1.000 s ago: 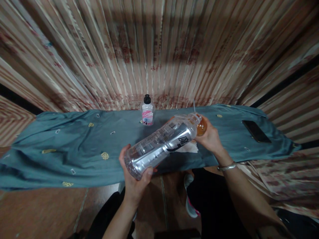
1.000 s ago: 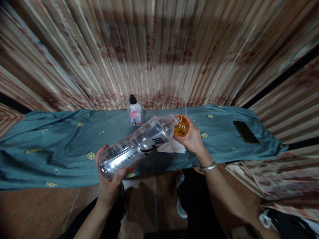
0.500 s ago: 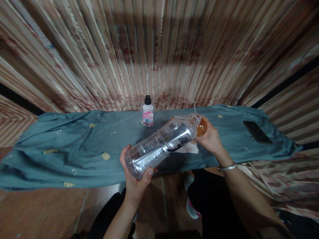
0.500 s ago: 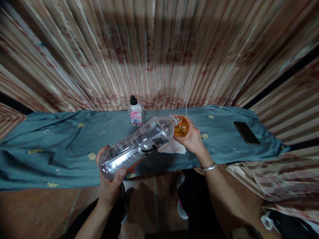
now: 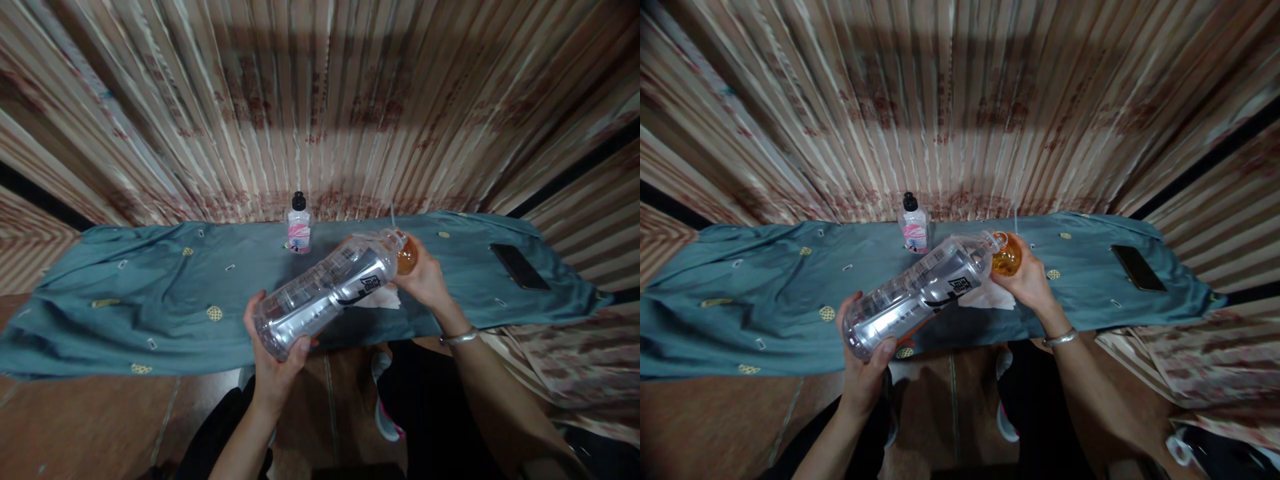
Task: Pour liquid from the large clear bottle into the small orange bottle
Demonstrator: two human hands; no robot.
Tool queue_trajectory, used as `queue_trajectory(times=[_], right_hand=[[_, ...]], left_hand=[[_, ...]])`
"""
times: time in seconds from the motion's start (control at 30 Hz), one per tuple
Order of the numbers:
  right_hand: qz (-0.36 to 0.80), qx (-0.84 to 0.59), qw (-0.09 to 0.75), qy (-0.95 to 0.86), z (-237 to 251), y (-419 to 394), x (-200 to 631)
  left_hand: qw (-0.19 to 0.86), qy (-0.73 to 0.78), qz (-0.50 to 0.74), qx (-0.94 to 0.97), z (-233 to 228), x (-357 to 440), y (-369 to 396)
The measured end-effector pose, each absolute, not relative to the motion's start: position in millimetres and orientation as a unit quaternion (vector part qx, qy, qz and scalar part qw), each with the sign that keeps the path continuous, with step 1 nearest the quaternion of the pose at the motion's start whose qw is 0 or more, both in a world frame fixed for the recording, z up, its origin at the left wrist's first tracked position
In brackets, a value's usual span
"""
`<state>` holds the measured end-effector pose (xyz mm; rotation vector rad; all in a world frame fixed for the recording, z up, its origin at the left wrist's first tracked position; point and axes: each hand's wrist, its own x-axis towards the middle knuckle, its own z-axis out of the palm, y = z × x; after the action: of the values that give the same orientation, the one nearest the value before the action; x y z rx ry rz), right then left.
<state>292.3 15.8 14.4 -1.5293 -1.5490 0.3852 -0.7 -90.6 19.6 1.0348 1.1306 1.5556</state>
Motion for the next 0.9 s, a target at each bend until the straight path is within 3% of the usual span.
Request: queue_trajectory(times=[0.9], right_hand=[[0.153, -0.614, 0.449, -0.631, 14.2, 15.6, 292.3]], left_hand=[[0.461, 0.454, 0.644, 0.408, 20.8, 0.8, -90.4]])
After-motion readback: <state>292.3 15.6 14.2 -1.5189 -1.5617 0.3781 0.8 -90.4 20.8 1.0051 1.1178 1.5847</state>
